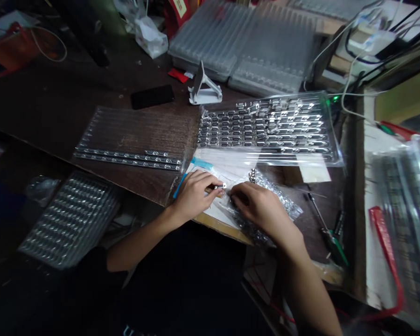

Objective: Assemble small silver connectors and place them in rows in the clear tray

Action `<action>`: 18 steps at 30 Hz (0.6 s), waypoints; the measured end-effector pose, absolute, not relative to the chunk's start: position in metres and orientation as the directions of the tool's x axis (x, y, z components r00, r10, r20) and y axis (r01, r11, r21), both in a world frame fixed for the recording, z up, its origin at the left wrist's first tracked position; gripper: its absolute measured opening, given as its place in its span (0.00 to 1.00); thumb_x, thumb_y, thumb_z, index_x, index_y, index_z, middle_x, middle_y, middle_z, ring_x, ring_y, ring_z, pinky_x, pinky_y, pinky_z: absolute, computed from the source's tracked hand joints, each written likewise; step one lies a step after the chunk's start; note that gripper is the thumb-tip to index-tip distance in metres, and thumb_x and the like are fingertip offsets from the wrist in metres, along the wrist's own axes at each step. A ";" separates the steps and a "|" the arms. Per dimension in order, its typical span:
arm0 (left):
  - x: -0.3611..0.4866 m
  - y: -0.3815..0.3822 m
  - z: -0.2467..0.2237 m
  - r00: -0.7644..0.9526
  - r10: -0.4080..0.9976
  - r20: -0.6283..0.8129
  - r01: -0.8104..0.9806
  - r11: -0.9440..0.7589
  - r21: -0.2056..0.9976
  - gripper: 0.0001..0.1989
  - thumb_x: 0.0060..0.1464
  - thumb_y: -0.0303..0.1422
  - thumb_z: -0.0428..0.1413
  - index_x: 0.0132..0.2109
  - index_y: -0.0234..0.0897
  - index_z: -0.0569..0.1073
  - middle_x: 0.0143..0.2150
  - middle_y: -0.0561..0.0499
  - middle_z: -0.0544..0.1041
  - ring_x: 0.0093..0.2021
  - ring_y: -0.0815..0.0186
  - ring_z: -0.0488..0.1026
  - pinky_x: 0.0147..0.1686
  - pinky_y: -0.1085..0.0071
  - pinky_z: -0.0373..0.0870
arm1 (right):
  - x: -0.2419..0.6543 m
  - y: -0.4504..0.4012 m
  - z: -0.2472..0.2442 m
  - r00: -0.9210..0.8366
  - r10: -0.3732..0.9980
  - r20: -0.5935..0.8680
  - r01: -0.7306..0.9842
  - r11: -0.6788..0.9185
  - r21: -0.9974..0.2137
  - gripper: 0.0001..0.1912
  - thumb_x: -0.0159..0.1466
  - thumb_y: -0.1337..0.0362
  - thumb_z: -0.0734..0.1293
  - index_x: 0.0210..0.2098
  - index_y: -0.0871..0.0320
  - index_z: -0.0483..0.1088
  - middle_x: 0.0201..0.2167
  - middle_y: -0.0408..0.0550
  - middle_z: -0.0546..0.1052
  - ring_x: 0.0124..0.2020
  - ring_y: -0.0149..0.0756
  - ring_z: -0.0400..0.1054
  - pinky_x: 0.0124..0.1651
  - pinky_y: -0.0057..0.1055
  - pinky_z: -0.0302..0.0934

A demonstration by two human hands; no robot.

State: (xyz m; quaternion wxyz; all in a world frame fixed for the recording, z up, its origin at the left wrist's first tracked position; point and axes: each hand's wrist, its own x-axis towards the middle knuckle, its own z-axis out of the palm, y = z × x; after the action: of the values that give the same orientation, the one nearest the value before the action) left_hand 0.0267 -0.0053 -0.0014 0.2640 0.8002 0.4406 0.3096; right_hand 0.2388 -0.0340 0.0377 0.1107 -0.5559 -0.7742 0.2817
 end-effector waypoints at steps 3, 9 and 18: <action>0.027 -0.005 -0.001 0.422 0.868 0.263 0.539 -0.473 0.696 0.04 0.62 0.33 0.61 0.37 0.40 0.78 0.37 0.50 0.82 0.43 0.58 0.75 0.44 0.61 0.70 | 0.244 -0.034 0.038 -0.312 0.950 0.021 0.714 0.249 -0.654 0.08 0.68 0.69 0.64 0.43 0.56 0.74 0.39 0.49 0.80 0.37 0.39 0.75 0.40 0.33 0.66; 0.028 -0.005 -0.003 0.414 0.871 0.264 0.534 -0.468 0.704 0.03 0.62 0.32 0.62 0.38 0.39 0.78 0.38 0.50 0.83 0.42 0.58 0.76 0.43 0.62 0.69 | 0.245 -0.028 0.027 -0.193 0.966 0.173 0.677 0.258 -0.689 0.07 0.69 0.68 0.63 0.38 0.55 0.74 0.36 0.49 0.80 0.37 0.41 0.75 0.42 0.35 0.69; 0.000 -0.006 0.014 0.294 0.884 0.363 0.542 -0.467 0.699 0.08 0.59 0.28 0.64 0.46 0.40 0.77 0.40 0.52 0.83 0.38 0.63 0.77 0.46 0.66 0.70 | 0.211 -0.025 0.014 -0.334 0.931 0.144 0.613 0.331 -0.717 0.12 0.68 0.72 0.59 0.40 0.57 0.74 0.36 0.51 0.80 0.36 0.41 0.75 0.40 0.36 0.71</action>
State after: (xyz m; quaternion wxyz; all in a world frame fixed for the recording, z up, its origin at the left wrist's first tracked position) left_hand -0.0003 -0.0059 0.0140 0.2295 0.7708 0.4627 0.3730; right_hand 0.2111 -0.0247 0.0142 0.2808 -0.5041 -0.7660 0.2834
